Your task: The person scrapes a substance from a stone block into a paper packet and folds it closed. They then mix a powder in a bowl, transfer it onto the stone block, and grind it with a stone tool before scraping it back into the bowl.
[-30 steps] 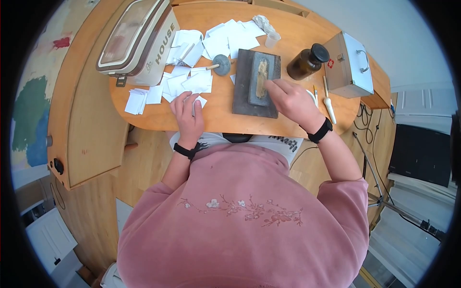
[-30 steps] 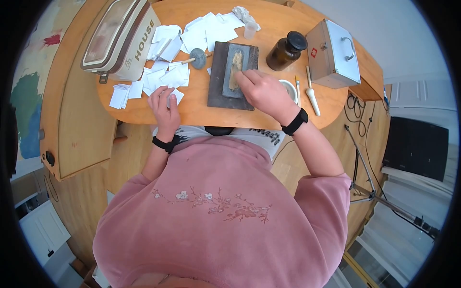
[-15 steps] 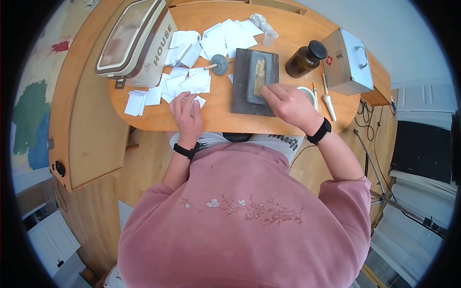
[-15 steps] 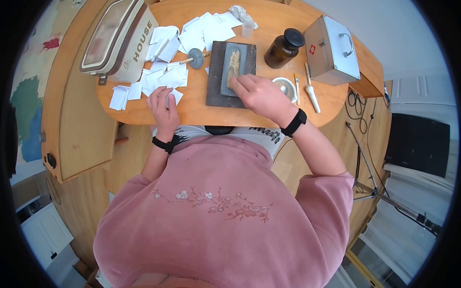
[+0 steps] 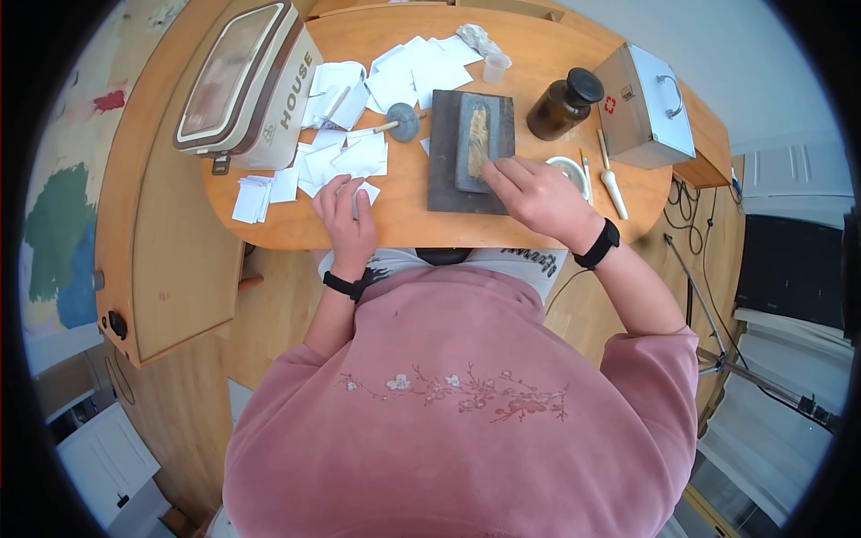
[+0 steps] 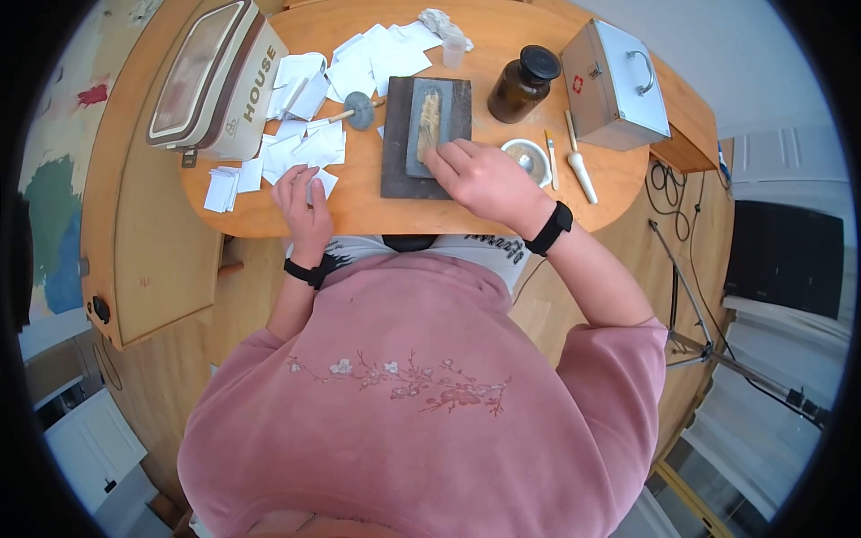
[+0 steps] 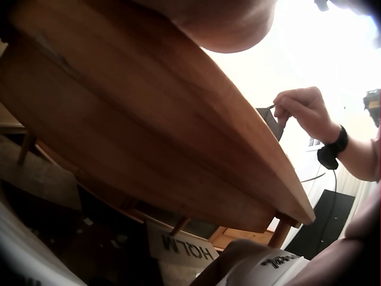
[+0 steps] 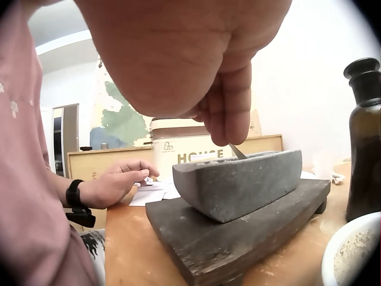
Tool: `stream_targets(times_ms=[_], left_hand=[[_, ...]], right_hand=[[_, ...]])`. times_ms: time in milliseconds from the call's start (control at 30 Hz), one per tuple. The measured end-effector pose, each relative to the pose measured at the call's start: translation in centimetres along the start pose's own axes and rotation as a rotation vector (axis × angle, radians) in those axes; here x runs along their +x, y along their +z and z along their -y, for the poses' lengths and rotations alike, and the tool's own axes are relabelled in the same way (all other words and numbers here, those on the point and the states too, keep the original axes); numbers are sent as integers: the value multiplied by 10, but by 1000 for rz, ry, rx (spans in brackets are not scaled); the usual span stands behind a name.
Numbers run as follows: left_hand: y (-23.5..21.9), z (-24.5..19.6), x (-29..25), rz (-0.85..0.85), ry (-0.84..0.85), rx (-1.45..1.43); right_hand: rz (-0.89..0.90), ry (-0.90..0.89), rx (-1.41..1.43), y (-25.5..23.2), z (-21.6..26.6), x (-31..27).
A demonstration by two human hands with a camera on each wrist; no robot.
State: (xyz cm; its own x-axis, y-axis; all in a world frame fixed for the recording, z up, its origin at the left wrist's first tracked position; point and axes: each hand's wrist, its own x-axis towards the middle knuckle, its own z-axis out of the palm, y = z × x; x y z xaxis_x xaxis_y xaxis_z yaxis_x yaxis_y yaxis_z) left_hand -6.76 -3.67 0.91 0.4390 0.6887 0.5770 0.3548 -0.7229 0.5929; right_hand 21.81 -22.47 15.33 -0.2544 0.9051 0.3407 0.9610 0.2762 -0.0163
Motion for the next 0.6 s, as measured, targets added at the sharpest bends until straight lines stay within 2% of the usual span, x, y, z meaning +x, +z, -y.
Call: stream_targets(times_ms=[167, 267, 400, 467, 600], left_hand=[[-1, 0, 1, 0, -2, 1], [-1, -1, 1, 1, 10, 1], [-1, 0, 1, 2, 7, 5], [-1, 0, 1, 1, 6, 5], [-1, 1, 1, -5, 16, 6]], right_hand=[[26, -62, -14, 6, 4, -5], [12, -15, 7, -2, 4, -2], [-2, -56, 5, -1, 9, -3], [54, -67, 13, 2, 11, -8], [44, -29, 55, -6, 11, -6]])
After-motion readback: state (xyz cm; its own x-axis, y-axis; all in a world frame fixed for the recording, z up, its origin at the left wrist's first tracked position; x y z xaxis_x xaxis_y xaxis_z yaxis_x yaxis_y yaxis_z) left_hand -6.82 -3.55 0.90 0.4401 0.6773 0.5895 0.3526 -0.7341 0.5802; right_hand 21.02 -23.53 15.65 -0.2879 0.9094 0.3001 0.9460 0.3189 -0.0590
